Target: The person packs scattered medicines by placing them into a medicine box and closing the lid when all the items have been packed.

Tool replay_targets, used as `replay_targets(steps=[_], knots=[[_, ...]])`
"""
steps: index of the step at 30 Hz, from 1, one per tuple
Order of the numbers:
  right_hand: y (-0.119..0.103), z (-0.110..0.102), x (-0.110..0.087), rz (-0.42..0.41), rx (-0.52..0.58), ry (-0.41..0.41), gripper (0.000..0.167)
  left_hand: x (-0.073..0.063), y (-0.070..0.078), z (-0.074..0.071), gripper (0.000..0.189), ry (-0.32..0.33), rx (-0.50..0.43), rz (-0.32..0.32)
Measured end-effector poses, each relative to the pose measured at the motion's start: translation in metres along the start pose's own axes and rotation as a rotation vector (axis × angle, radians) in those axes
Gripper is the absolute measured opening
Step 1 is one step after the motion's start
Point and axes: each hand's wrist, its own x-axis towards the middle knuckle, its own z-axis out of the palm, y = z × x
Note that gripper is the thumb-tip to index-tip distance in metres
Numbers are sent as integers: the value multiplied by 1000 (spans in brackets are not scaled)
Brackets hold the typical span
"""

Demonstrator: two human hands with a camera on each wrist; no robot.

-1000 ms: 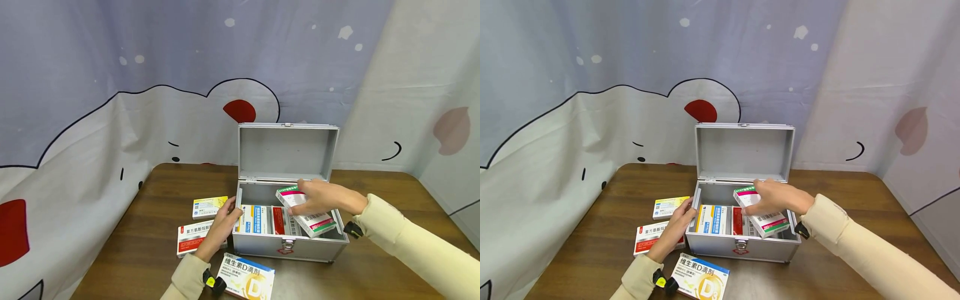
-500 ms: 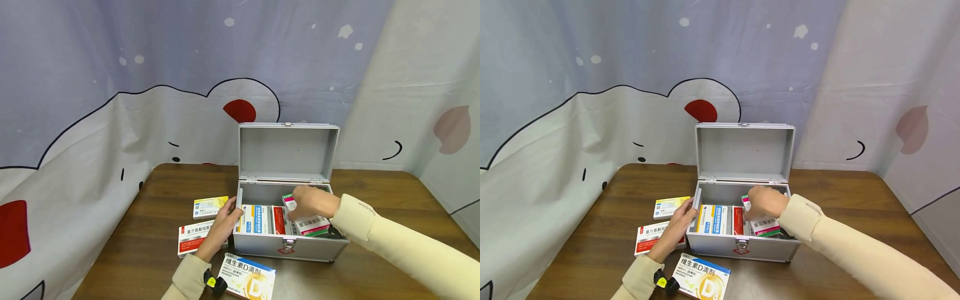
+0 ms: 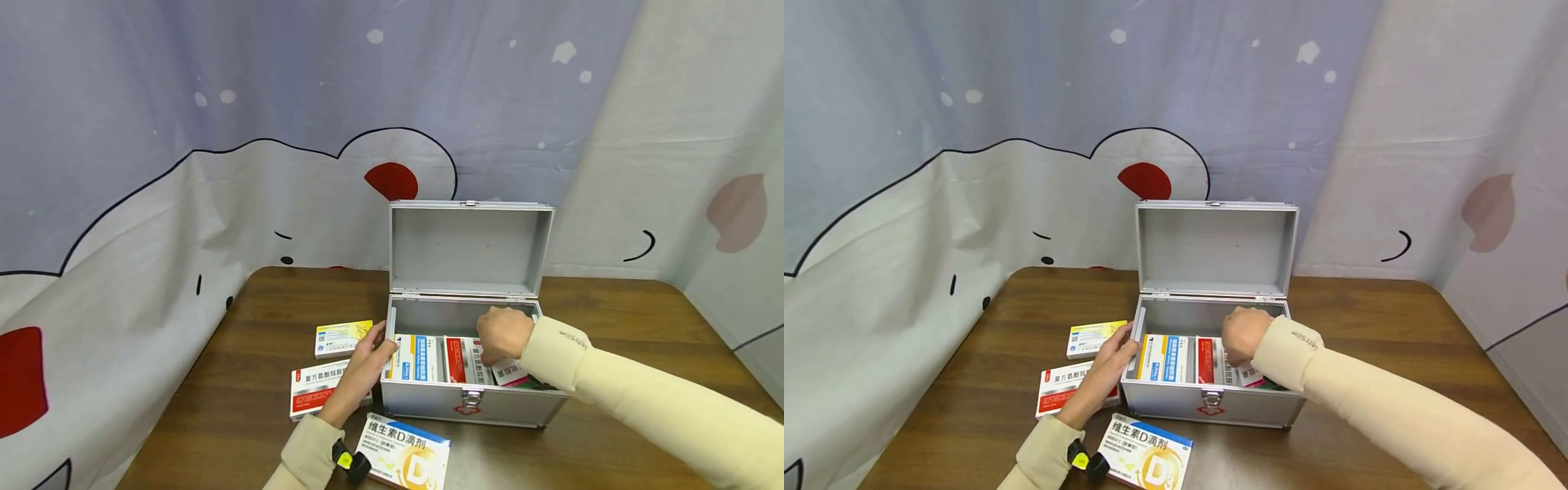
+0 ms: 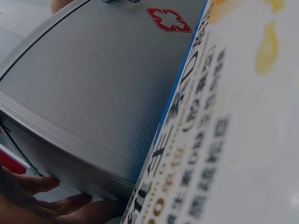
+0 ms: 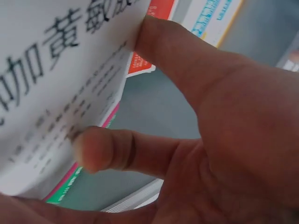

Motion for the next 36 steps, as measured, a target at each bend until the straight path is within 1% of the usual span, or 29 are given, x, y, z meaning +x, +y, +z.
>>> replay_targets(steps=[4,7,10,15,20,27,31,36], knots=[[-4,2,5,26,-44,-19,29,-1,1,0,54,-5,-4,4],[-4,5,8,3,-80,-8,27,-1,1,-1,55,-8,-10,1],[-2,8,10,-13,-101,-35,28,-1,1,-1,55,-12,-14,-2],[0,9,15,8,-70,-129,34,-1,1,-1,54,-18,-17,-1],[5,11,19,-5,-4,-181,34,-1,1,-1,54,-16,-10,-5],[6,14,28,18,-14,-284,37,-1,1,-2,54,-22,2,-2],[7,14,28,3,-16,-315,37,-2,1,-1,53,-25,-8,4],[7,15,27,-15,-36,-323,40,-2,1,-2,53,-26,-10,9]])
